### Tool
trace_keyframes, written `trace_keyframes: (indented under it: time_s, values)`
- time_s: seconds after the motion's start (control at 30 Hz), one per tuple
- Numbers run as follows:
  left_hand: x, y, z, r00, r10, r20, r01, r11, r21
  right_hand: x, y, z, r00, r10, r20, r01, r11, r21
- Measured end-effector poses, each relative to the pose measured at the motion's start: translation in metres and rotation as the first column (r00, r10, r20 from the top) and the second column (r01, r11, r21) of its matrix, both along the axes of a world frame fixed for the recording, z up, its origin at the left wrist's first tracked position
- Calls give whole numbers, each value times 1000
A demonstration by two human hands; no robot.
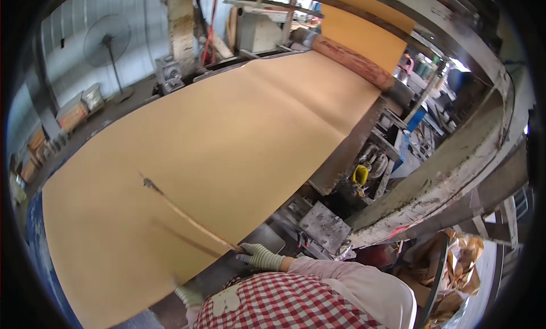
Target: The recorder uses a long-handled cutting tool to separate large yellow insulation sheets as they emerge from a manufacturing machine.
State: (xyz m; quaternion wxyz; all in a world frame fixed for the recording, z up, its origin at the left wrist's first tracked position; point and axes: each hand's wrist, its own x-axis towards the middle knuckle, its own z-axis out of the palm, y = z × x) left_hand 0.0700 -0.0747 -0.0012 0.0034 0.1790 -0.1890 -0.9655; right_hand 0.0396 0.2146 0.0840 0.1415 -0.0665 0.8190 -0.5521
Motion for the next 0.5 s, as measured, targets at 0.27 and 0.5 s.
trace_keyframes:
  time_s: [0.27, 0.5]
  values:
    - [-10, 3, 5, 977, 146, 158, -120, 979, -162, -8, -11, 27, 995, -92, 27, 91, 996, 21]
    - [8, 2, 34, 960, 167, 223, -177, 984, 25, -18, 3, 36, 941, -281, 191, 290, 957, -21]
